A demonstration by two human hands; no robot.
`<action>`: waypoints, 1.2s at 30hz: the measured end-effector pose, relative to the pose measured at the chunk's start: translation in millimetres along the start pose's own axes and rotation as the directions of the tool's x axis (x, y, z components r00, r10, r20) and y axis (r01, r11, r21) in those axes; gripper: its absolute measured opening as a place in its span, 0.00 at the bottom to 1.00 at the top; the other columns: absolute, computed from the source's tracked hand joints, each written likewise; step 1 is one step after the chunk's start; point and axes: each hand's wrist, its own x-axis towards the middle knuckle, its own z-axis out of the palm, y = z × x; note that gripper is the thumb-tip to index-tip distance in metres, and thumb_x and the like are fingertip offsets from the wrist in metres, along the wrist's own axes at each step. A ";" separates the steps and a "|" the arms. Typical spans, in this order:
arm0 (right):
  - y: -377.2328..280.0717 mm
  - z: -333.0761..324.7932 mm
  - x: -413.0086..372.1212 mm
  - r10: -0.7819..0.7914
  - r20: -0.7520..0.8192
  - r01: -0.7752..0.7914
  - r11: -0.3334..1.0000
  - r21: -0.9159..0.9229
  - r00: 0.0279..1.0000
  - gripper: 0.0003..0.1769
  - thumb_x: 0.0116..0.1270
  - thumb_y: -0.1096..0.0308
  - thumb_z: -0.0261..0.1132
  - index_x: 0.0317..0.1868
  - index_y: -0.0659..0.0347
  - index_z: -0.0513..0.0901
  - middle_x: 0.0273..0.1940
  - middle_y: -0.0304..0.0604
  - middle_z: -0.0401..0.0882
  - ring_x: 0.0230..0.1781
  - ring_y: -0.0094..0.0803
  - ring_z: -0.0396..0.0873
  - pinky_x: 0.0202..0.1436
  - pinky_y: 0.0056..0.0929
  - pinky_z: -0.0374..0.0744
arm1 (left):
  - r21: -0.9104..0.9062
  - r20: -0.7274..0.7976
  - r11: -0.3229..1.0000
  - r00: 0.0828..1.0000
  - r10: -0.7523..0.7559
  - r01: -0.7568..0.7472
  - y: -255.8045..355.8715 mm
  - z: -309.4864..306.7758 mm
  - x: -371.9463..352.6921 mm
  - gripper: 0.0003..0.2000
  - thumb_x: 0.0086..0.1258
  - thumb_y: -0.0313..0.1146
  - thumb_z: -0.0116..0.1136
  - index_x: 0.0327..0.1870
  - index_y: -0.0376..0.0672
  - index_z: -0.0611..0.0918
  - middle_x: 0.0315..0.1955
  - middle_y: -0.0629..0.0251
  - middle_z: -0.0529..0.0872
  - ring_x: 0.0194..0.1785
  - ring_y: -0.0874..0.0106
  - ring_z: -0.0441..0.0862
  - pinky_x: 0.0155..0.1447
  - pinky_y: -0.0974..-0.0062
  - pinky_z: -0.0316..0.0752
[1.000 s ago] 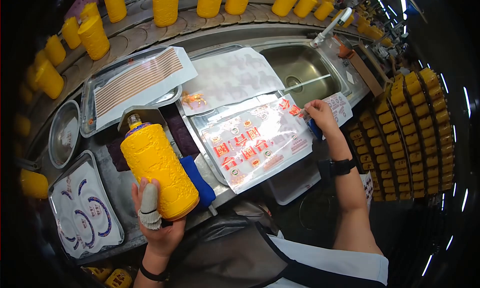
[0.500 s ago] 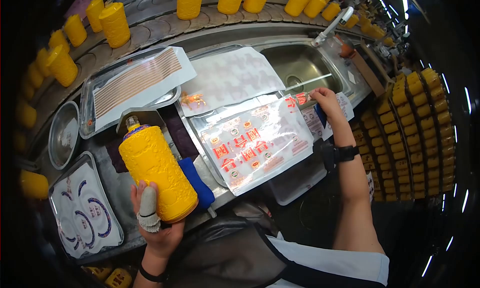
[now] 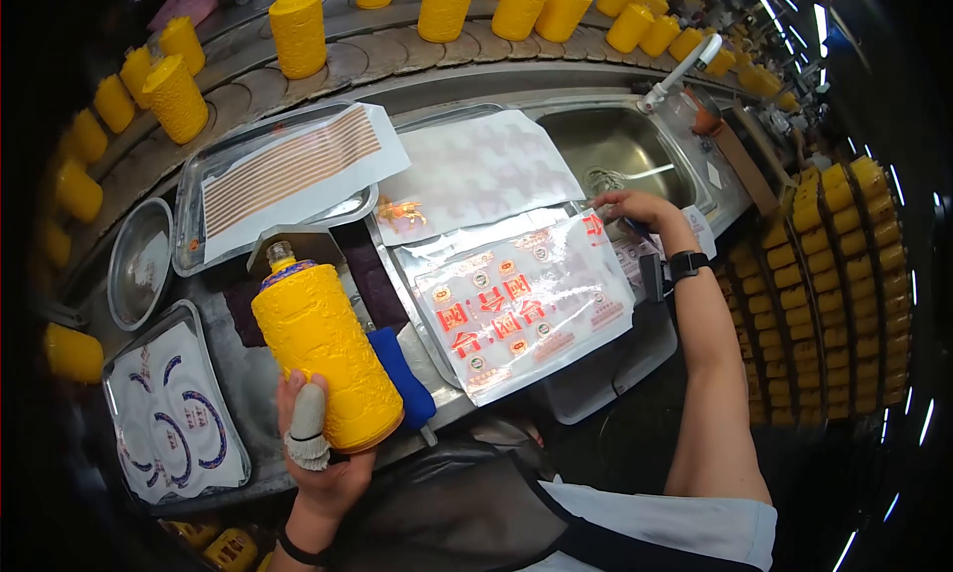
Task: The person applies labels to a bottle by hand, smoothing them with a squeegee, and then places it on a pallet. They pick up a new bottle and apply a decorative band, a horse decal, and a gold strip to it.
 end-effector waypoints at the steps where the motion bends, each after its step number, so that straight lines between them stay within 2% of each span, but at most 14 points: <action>1: -3.5 3.1 -7.6 -0.044 0.083 0.041 0.998 0.042 0.996 0.19 0.60 0.77 0.61 0.53 0.59 0.84 0.36 0.34 0.83 0.26 0.22 0.77 0.30 0.28 0.76 | -0.022 -0.008 1.000 1.000 -0.004 0.004 -1.0 1.0 -0.7 0.41 0.57 0.26 0.73 0.73 0.36 0.65 0.73 0.46 0.64 0.77 0.52 0.60 0.77 0.59 0.58; 4: 6.0 -0.3 3.7 -0.106 0.261 0.096 0.994 0.052 0.959 0.19 0.59 0.78 0.61 0.52 0.60 0.82 0.36 0.33 0.82 0.27 0.21 0.77 0.30 0.25 0.76 | -0.020 0.000 1.000 1.000 -0.009 0.009 -2.3 -0.9 -2.0 0.41 0.57 0.25 0.73 0.74 0.36 0.65 0.73 0.46 0.63 0.77 0.52 0.60 0.77 0.60 0.59; 7: 16.6 -6.5 12.5 -0.194 0.281 0.221 0.973 -0.067 0.940 0.19 0.57 0.79 0.61 0.50 0.60 0.81 0.37 0.32 0.82 0.28 0.20 0.77 0.30 0.21 0.75 | 0.006 0.005 1.000 1.000 0.001 -0.001 -1.0 -2.2 -2.0 0.41 0.57 0.25 0.73 0.74 0.36 0.65 0.73 0.46 0.62 0.77 0.52 0.60 0.76 0.60 0.59; 10: 21.5 -8.4 5.1 -0.205 0.303 0.213 0.977 0.006 0.931 0.19 0.55 0.79 0.63 0.49 0.61 0.81 0.37 0.33 0.82 0.27 0.20 0.77 0.29 0.20 0.74 | 0.002 0.002 1.000 1.000 -0.004 0.004 0.3 -1.0 -1.7 0.41 0.57 0.24 0.73 0.74 0.36 0.65 0.74 0.46 0.62 0.77 0.52 0.60 0.76 0.60 0.59; 13: -17.9 9.8 -46.3 -0.238 0.211 0.170 0.941 0.294 0.948 0.17 0.55 0.77 0.66 0.47 0.61 0.81 0.36 0.33 0.82 0.25 0.21 0.76 0.29 0.21 0.74 | -0.019 -0.001 1.000 1.000 -0.005 0.004 0.0 0.5 -2.4 0.41 0.57 0.23 0.72 0.74 0.36 0.64 0.74 0.45 0.62 0.77 0.52 0.59 0.76 0.61 0.59; 19: 1.4 3.7 -26.9 -0.175 0.262 0.148 0.982 0.120 0.949 0.12 0.56 0.74 0.68 0.42 0.61 0.81 0.32 0.33 0.82 0.23 0.20 0.75 0.27 0.21 0.73 | 0.008 0.000 1.000 1.000 0.023 -0.023 -0.1 -0.5 -1.4 0.42 0.57 0.23 0.71 0.74 0.36 0.63 0.74 0.46 0.62 0.78 0.52 0.59 0.76 0.61 0.59; 22: 15.0 -6.4 -14.3 -0.213 0.116 0.207 0.976 0.063 0.970 0.10 0.56 0.71 0.70 0.39 0.61 0.81 0.31 0.33 0.82 0.22 0.19 0.75 0.24 0.19 0.72 | 0.021 -0.002 1.000 1.000 0.020 -0.020 -1.2 -0.3 -2.5 0.41 0.57 0.23 0.71 0.74 0.35 0.63 0.74 0.45 0.62 0.78 0.52 0.59 0.76 0.61 0.59; 28: 3.0 -19.2 -27.4 -0.191 0.106 0.163 0.959 0.232 0.976 0.09 0.57 0.68 0.73 0.38 0.60 0.85 0.33 0.35 0.86 0.23 0.15 0.75 0.24 0.15 0.66 | 0.007 -0.005 1.000 1.000 0.021 -0.020 -1.6 0.9 -3.1 0.41 0.58 0.25 0.72 0.74 0.35 0.64 0.74 0.45 0.62 0.78 0.52 0.59 0.77 0.60 0.58; 31: 14.8 -30.5 -11.9 -0.158 0.038 0.147 0.967 0.208 0.987 0.11 0.57 0.68 0.74 0.39 0.61 0.86 0.36 0.39 0.88 0.26 0.19 0.79 0.27 0.18 0.72 | 0.018 -0.009 1.000 1.000 0.015 -0.015 -1.1 0.7 -3.4 0.41 0.58 0.26 0.73 0.74 0.35 0.64 0.74 0.46 0.62 0.78 0.53 0.59 0.77 0.60 0.58; 34: 42.3 -33.4 25.1 -0.276 -0.050 0.280 0.948 0.149 0.960 0.09 0.58 0.69 0.73 0.38 0.63 0.86 0.36 0.41 0.88 0.29 0.24 0.83 0.29 0.24 0.78 | 0.027 -0.008 1.000 1.000 0.014 -0.014 -0.4 0.8 -2.9 0.41 0.58 0.26 0.73 0.74 0.35 0.64 0.73 0.46 0.62 0.78 0.52 0.59 0.77 0.59 0.57; 36: 54.1 -31.5 46.4 -0.235 -0.163 0.238 0.971 -0.005 0.958 0.10 0.54 0.69 0.75 0.35 0.64 0.86 0.33 0.42 0.88 0.28 0.27 0.83 0.32 0.28 0.80 | 0.026 -0.002 0.999 1.000 0.021 -0.021 -0.4 0.0 -3.0 0.41 0.57 0.26 0.73 0.74 0.35 0.65 0.73 0.46 0.63 0.78 0.52 0.59 0.78 0.59 0.56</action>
